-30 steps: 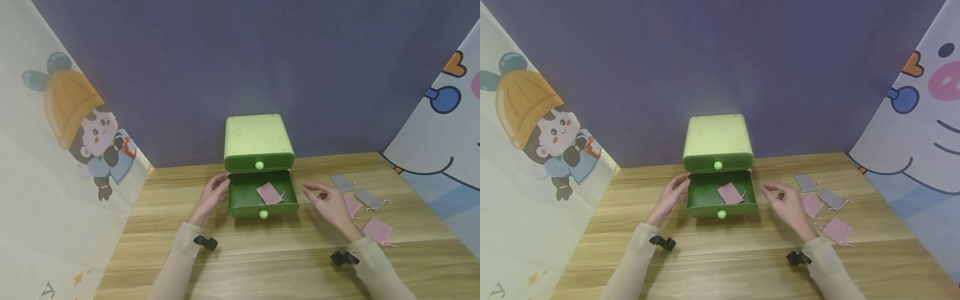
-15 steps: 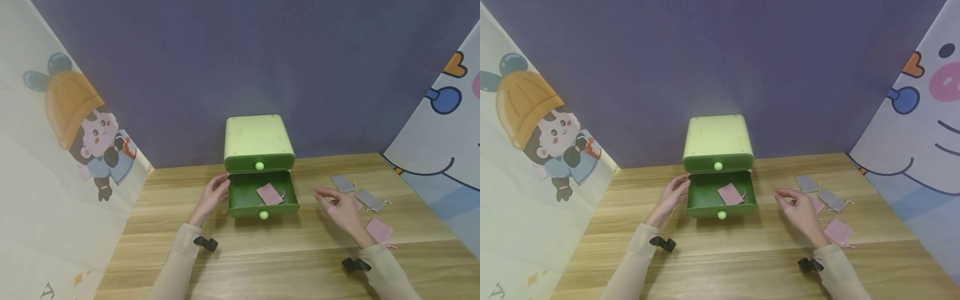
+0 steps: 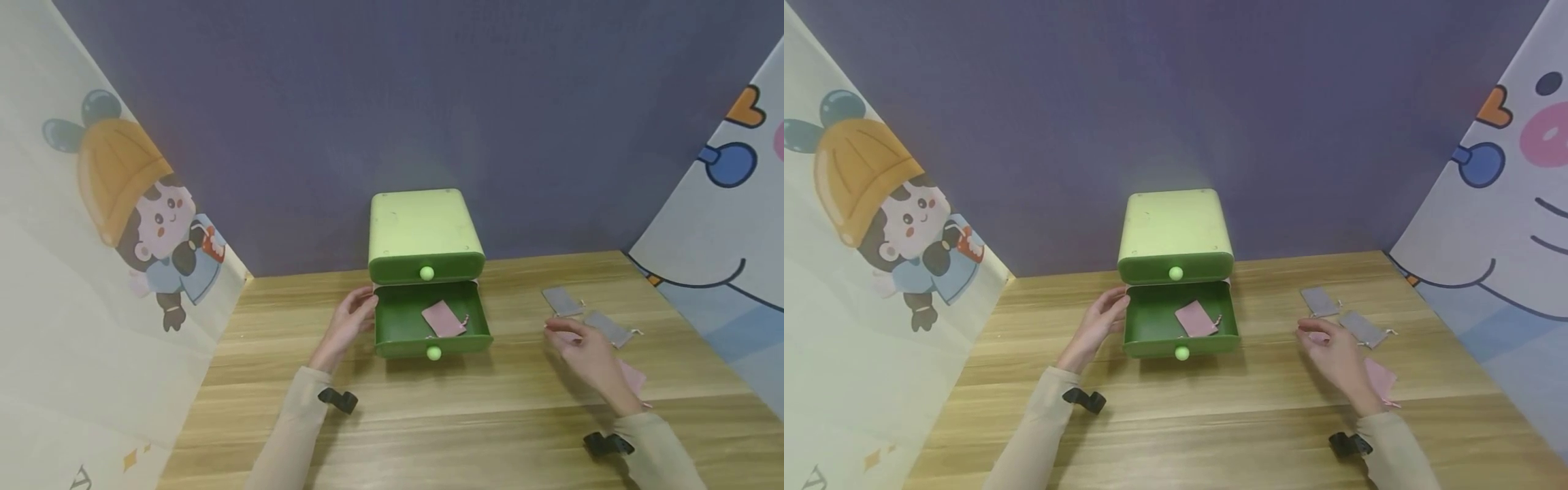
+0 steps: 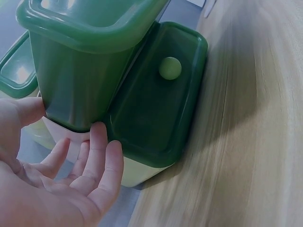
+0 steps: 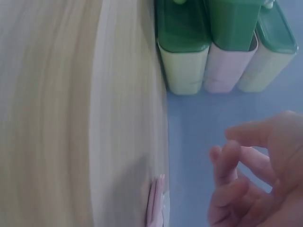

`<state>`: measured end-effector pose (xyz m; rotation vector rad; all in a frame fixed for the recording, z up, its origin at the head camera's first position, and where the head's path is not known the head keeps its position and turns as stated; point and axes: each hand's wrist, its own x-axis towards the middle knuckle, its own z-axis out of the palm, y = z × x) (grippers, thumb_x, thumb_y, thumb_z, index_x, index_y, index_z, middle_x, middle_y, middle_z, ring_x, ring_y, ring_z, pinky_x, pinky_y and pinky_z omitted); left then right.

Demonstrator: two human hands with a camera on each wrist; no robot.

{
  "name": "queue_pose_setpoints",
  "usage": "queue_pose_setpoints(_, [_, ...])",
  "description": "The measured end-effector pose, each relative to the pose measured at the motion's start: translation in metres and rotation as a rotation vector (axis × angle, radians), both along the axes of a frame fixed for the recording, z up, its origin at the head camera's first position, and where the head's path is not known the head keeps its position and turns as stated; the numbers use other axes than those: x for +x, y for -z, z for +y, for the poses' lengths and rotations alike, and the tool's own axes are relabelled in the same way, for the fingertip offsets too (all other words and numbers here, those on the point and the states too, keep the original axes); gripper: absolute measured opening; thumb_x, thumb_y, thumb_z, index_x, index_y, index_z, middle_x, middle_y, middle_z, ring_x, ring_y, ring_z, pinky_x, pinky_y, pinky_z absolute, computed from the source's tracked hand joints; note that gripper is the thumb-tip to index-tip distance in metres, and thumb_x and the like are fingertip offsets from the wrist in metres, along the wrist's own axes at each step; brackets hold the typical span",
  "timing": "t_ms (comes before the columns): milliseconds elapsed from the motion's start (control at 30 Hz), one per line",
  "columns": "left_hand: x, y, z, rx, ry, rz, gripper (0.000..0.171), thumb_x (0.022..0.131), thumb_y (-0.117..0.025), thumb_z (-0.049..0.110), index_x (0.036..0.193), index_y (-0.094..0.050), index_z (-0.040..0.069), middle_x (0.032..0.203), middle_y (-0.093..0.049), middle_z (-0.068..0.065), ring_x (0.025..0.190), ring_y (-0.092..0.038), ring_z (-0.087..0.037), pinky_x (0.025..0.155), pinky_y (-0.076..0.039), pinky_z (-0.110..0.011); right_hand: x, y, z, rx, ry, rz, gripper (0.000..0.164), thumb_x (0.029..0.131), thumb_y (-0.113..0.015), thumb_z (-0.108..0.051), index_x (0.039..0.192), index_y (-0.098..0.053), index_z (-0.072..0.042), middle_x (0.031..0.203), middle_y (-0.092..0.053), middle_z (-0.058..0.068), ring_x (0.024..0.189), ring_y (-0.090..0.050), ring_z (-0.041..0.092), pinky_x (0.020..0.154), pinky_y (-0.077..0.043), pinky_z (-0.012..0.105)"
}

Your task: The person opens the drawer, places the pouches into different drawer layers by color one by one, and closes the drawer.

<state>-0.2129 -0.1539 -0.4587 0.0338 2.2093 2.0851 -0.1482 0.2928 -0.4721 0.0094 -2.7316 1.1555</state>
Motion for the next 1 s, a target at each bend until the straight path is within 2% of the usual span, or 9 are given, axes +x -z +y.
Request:
queue_pose_setpoints(133, [0.001,0.000,0.001,0.008,0.005,0.000,0.058,0.109,-0.063,0.031,0.158,-0.047,0.006,0.151,-0.057,-0.024,0.116,-0.068,-0.029,0.101,-0.062,-0.046,0.002,0.003,0.011,0.052,0.025,-0.012,0.040,0.104,-0.070,-0.033,0.130,-0.074,-0.002,0.126,-0.075,0.025,0.100,-0.076,0.033,0.063,-0.052,0.018])
queue_pose_setpoints(200, [0.001,0.000,0.001,0.010,0.006,0.000,0.058,0.109,-0.063,0.031,0.158,-0.046,0.006,0.151,-0.056,-0.024,0.116,-0.068,-0.028,0.102,-0.062,-0.045,0.002,0.006,0.015,0.080,0.021,-0.003,0.040,0.103,-0.071,-0.031,0.128,-0.074,0.000,0.122,-0.077,0.025,0.104,-0.076,0.042,0.067,-0.052,0.016])
queue_pose_setpoints(233, [0.001,0.000,0.001,0.008,0.006,0.001,0.058,0.109,-0.063,0.031,0.158,-0.046,0.005,0.151,-0.056,-0.024,0.116,-0.068,-0.028,0.102,-0.062,-0.046,0.002,0.007,0.018,0.098,0.021,0.000,0.039,0.102,-0.072,-0.031,0.127,-0.075,-0.001,0.120,-0.078,0.024,0.105,-0.076,0.043,0.070,-0.052,0.016])
queue_pose_setpoints(300, [0.001,0.000,0.002,0.007,0.008,0.001,0.058,0.109,-0.062,0.031,0.158,-0.046,0.005,0.151,-0.056,-0.024,0.117,-0.068,-0.029,0.103,-0.062,-0.046,0.002,0.010,0.023,0.124,0.012,0.008,0.038,0.102,-0.074,-0.030,0.126,-0.075,0.000,0.118,-0.078,0.024,0.104,-0.077,0.044,0.079,-0.058,0.025])
queue_pose_setpoints(367, [0.001,0.000,0.002,0.005,0.009,0.002,0.058,0.109,-0.062,0.032,0.158,-0.046,0.005,0.151,-0.056,-0.025,0.118,-0.068,-0.031,0.104,-0.061,-0.048,0.001,0.011,0.028,0.141,-0.007,-0.001,0.039,0.102,-0.073,-0.031,0.126,-0.075,0.000,0.117,-0.078,0.026,0.105,-0.076,0.046,0.088,-0.062,0.043])
queue_pose_setpoints(433, [0.001,-0.001,0.002,0.003,0.008,0.001,0.059,0.109,-0.062,0.032,0.158,-0.045,0.004,0.152,-0.055,-0.025,0.120,-0.067,-0.033,0.105,-0.060,-0.050,-0.001,0.012,0.031,0.154,-0.020,-0.024,0.042,0.102,-0.073,-0.035,0.126,-0.075,0.000,0.119,-0.077,0.027,0.107,-0.075,0.048,0.093,-0.058,0.059])
queue_pose_setpoints(500, [0.001,-0.001,0.002,0.005,0.006,0.000,0.059,0.109,-0.062,0.032,0.159,-0.045,0.004,0.152,-0.055,-0.025,0.121,-0.067,-0.034,0.106,-0.060,-0.051,-0.002,0.012,0.033,0.161,-0.034,-0.052,0.046,0.103,-0.071,-0.037,0.127,-0.073,0.002,0.121,-0.075,0.030,0.109,-0.073,0.050,0.094,-0.055,0.069])
queue_pose_setpoints(767, [0.000,-0.001,0.001,0.016,0.003,0.002,0.058,0.109,-0.062,0.031,0.158,-0.045,0.004,0.152,-0.055,-0.026,0.117,-0.068,-0.029,0.104,-0.061,-0.049,-0.006,0.014,0.035,0.194,-0.027,-0.133,0.053,0.104,-0.069,-0.039,0.127,-0.070,0.009,0.128,-0.071,0.032,0.114,-0.071,0.050,0.096,-0.057,0.065])
queue_pose_setpoints(1000, [0.000,-0.001,0.000,0.015,0.008,-0.009,0.060,0.109,-0.062,0.032,0.160,-0.043,0.005,0.155,-0.053,-0.025,0.123,-0.066,-0.035,0.103,-0.061,-0.046,-0.014,0.015,0.042,0.294,-0.035,-0.179,0.044,0.103,-0.071,-0.034,0.120,-0.075,0.006,0.116,-0.077,0.027,0.111,-0.068,0.054,0.094,-0.054,0.070])
